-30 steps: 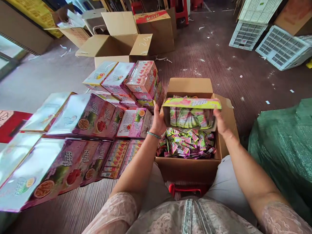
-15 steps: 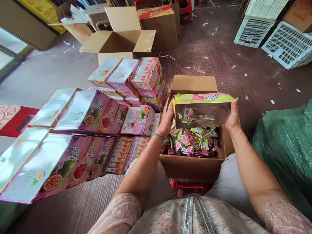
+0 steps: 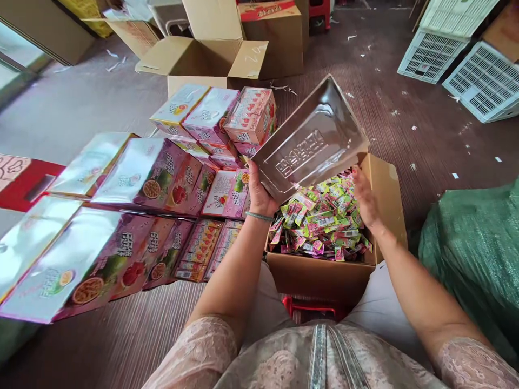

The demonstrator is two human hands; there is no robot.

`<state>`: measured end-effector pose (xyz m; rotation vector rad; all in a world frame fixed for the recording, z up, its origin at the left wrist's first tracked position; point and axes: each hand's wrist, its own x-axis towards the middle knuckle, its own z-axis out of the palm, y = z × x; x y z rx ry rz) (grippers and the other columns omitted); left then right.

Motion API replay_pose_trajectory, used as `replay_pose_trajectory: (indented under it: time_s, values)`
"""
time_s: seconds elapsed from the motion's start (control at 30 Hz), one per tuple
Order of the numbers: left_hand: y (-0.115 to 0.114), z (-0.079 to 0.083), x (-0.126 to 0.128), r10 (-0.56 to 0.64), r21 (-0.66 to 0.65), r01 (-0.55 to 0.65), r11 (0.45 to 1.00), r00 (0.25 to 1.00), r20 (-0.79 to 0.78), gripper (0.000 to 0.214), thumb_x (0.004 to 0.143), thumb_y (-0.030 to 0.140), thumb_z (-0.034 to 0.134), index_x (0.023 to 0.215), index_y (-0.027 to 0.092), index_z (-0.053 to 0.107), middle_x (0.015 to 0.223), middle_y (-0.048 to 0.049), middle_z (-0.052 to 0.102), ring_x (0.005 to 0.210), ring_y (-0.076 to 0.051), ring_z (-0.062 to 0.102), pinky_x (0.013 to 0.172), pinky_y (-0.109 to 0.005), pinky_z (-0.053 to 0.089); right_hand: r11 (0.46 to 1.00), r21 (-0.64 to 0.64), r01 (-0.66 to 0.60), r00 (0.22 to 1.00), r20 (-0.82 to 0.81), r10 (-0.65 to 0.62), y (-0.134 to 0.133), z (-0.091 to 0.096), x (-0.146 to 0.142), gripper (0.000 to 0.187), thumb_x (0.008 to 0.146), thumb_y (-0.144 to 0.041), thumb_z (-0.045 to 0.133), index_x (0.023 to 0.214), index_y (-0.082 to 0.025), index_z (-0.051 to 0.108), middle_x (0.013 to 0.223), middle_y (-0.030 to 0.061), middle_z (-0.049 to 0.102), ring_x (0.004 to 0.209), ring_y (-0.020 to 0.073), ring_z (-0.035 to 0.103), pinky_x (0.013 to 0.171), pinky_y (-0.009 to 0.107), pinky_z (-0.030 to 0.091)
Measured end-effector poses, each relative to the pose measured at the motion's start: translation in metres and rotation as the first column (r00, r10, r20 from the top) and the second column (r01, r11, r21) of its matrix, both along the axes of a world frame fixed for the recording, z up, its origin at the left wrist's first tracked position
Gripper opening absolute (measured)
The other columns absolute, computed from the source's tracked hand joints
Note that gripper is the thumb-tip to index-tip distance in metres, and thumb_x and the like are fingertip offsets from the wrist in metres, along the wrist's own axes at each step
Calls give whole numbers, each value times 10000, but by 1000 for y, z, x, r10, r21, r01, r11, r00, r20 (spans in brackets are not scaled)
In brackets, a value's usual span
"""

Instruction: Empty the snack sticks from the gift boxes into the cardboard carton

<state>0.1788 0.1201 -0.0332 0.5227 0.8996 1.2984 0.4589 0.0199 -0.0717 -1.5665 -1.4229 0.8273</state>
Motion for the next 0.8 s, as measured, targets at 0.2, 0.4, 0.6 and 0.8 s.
replay_pose_trajectory:
  time_s: [0.2, 0.4, 0.6, 0.8]
  values:
    - [14, 1, -24, 244, 1, -244, 970, 968, 53, 803, 890, 948, 572, 1247, 239, 696, 1352, -117, 745, 1412, -363, 627, 1121, -520, 605, 807, -325, -494, 568, 581, 582, -43, -51, -88, 885, 854, -533, 917, 1645, -360, 560, 1825, 110, 285, 1679, 533, 182, 1307, 835, 196]
    - [11, 2, -59, 297, -23, -296, 955, 952, 77, 743, 938, 878, 593, 1284, 230, 704, 1435, -111, 708, 1297, -303, 670, 1053, -456, 626, 812, -432, -392, 433, 692, 577, -4, -100, -91, 712, 1011, -219, 656, 1676, -423, 503, 1849, 36, 239, 1712, 488, 79, 1309, 835, 130]
    - [2, -1, -72, 318, -74, -313, 947, 945, 71, 651, 1008, 794, 580, 1236, 204, 737, 1214, -101, 773, 1084, -249, 738, 1052, -455, 629, 837, -495, -234, 434, 717, 545, 95, -121, -88, 776, 990, -197, 594, 1731, -346, 420, 1875, 75, 111, 1711, 501, -26, 1282, 843, 116]
    - [2, -11, -67, 267, -180, -256, 950, 963, 38, 689, 984, 845, 557, 1250, 231, 723, 1212, -104, 790, 1180, -320, 744, 1076, -518, 631, 794, -582, -173, 457, 667, 588, 145, -139, -110, 699, 964, -222, 563, 1663, -227, 539, 1821, 164, 282, 1720, 469, -27, 1295, 835, 66]
